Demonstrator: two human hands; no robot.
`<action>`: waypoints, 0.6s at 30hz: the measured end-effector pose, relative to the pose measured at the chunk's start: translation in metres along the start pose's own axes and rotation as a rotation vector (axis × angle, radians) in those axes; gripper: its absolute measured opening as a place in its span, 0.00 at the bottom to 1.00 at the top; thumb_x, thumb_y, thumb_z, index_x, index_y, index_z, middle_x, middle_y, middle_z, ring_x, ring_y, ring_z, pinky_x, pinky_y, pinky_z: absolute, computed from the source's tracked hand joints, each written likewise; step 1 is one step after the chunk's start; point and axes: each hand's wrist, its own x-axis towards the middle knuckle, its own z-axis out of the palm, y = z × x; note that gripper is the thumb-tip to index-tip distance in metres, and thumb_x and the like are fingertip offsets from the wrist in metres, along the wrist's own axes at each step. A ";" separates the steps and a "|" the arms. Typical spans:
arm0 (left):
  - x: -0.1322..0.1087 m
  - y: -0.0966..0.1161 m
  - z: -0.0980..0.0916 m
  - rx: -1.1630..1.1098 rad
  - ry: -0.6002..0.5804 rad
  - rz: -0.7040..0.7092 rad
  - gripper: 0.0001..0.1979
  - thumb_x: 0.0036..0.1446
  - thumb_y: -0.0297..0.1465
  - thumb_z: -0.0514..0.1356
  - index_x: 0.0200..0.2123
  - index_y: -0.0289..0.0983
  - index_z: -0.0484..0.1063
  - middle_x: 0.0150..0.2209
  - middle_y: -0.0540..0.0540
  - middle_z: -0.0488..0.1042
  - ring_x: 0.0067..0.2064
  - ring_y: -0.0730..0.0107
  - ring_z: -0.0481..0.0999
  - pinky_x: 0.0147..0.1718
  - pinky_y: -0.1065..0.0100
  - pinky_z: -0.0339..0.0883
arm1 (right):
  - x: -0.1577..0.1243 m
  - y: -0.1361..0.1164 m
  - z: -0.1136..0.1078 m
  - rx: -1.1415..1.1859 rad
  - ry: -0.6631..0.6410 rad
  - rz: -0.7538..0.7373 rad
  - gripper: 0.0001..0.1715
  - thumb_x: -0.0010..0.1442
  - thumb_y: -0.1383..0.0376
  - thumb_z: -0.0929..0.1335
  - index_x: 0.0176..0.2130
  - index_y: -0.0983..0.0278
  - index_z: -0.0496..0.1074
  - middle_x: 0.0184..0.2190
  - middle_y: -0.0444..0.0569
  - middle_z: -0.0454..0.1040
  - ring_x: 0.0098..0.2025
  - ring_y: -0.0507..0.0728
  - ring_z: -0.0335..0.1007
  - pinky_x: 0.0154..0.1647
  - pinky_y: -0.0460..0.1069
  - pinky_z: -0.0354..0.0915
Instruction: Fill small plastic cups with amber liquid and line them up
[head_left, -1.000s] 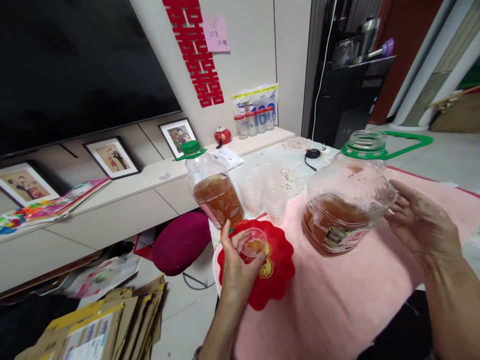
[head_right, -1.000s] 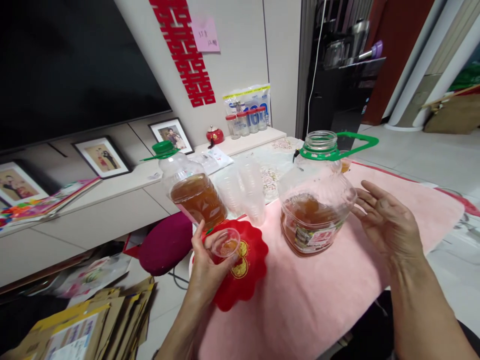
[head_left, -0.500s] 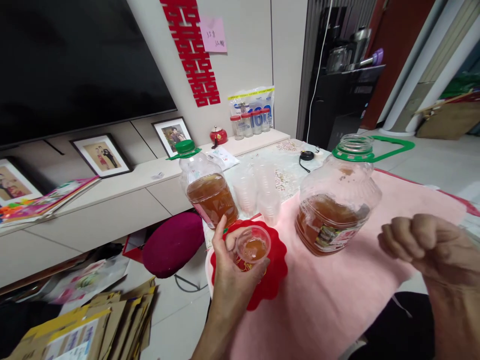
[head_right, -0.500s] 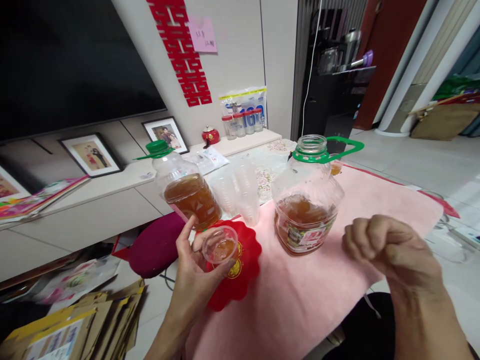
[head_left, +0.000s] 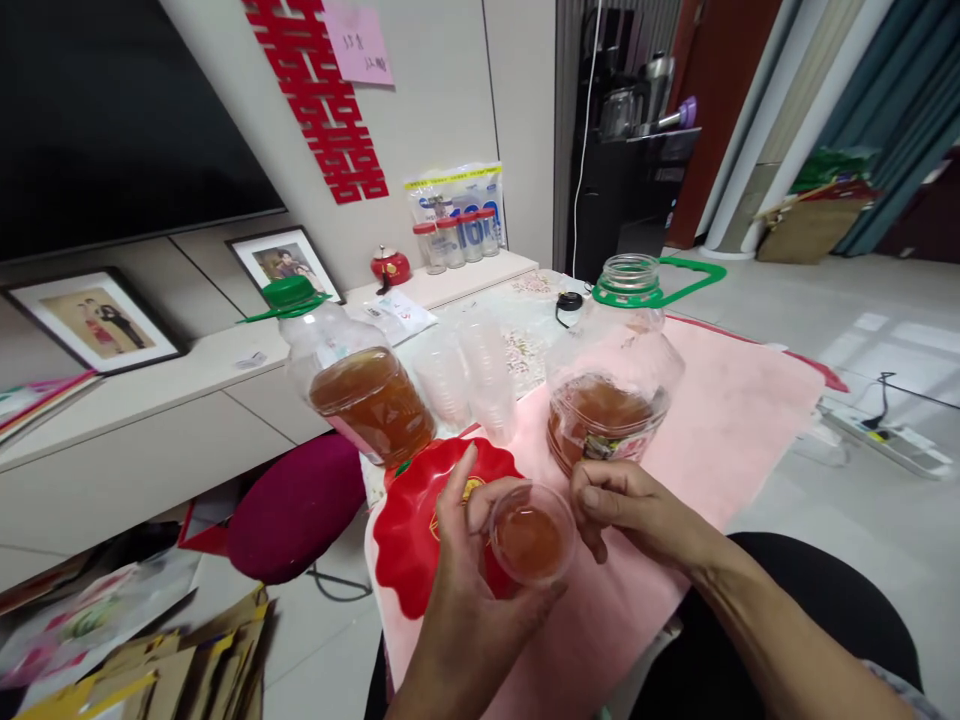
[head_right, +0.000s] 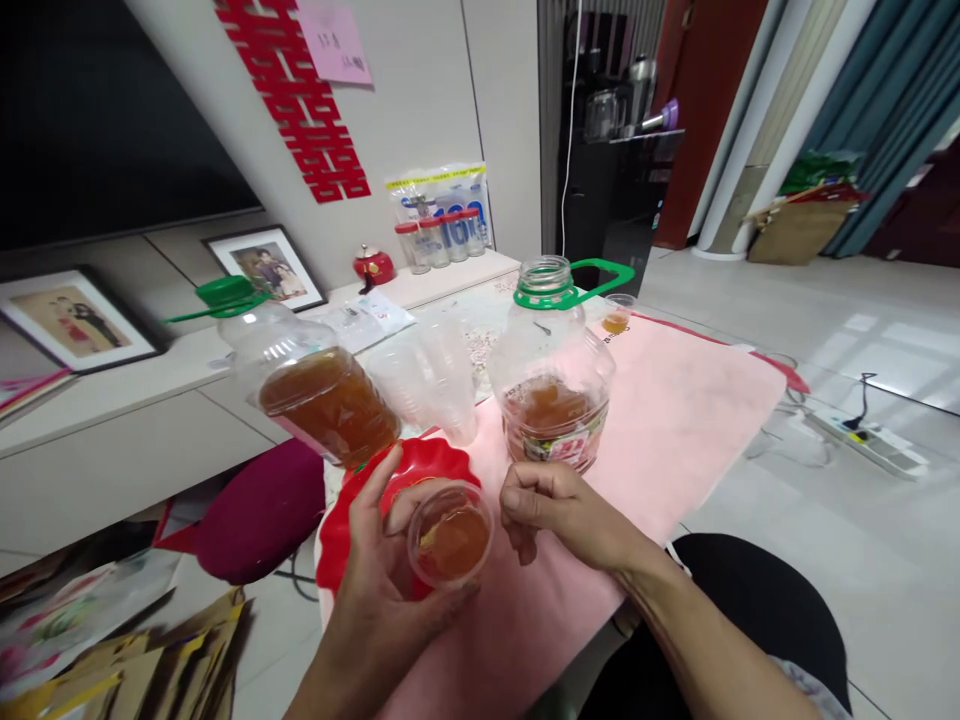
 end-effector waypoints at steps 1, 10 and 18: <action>0.000 -0.005 0.000 0.017 -0.024 0.021 0.57 0.49 0.34 0.73 0.71 0.53 0.38 0.56 0.44 0.74 0.58 0.59 0.77 0.63 0.52 0.70 | -0.001 0.000 -0.001 0.012 0.006 0.002 0.27 0.62 0.46 0.74 0.29 0.64 0.69 0.22 0.42 0.72 0.22 0.50 0.70 0.25 0.45 0.64; -0.012 -0.003 0.033 -0.136 0.041 -0.045 0.54 0.48 0.40 0.74 0.70 0.49 0.45 0.54 0.44 0.75 0.56 0.62 0.78 0.61 0.61 0.70 | -0.010 0.000 -0.004 0.112 0.051 0.120 0.28 0.51 0.47 0.80 0.26 0.65 0.70 0.18 0.40 0.71 0.18 0.47 0.65 0.18 0.42 0.62; -0.014 -0.019 0.050 -0.247 -0.020 0.014 0.53 0.47 0.40 0.74 0.70 0.46 0.48 0.54 0.39 0.74 0.55 0.54 0.79 0.55 0.55 0.77 | -0.026 0.009 -0.007 0.246 0.169 0.147 0.24 0.45 0.54 0.82 0.23 0.66 0.72 0.14 0.40 0.70 0.14 0.47 0.65 0.12 0.40 0.61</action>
